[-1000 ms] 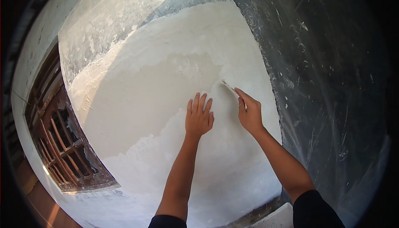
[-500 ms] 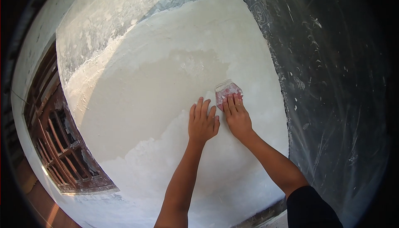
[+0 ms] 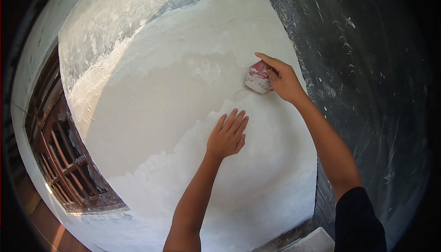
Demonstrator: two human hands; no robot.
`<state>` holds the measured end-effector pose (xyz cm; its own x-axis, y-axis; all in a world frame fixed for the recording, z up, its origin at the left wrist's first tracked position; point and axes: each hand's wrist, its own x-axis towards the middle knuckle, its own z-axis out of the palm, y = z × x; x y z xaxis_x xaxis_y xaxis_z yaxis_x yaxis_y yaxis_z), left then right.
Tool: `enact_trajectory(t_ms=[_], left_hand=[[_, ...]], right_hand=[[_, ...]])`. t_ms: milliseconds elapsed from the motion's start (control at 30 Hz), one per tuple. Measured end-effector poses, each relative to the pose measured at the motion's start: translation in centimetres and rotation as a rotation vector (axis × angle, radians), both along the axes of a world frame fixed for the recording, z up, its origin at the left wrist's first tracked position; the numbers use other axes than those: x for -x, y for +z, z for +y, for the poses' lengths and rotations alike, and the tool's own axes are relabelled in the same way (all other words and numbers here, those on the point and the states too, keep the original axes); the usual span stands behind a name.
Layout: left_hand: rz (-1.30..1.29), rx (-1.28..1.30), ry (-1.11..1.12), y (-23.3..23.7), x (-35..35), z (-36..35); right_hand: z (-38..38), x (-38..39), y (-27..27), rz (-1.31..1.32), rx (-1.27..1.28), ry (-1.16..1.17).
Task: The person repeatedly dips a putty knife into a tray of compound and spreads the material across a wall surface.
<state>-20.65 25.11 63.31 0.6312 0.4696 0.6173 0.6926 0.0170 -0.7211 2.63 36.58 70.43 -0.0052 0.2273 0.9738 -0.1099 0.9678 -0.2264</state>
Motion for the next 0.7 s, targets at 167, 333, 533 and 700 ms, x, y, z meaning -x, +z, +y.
enact_trajectory(t_ms=[167, 333, 533, 700], left_hand=[[0.014, -0.007, -0.011, -0.1, 0.1, 0.0], [0.013, -0.019, -0.026, -0.1, 0.1, 0.1], [-0.004, -0.016, -0.021, -0.1, 0.0, 0.1], [-0.006, -0.021, -0.021, -0.1, 0.1, 0.1]], right_hand=[[1.1, 2.3, 0.8, -0.191, 0.068, 0.18], [4.5, 1.0, 2.2, 0.215, 0.139, 0.111], [4.1, 4.4, 0.7, 0.038, -0.014, 0.064], [4.2, 2.5, 2.3, 0.373, 0.08, 0.088]])
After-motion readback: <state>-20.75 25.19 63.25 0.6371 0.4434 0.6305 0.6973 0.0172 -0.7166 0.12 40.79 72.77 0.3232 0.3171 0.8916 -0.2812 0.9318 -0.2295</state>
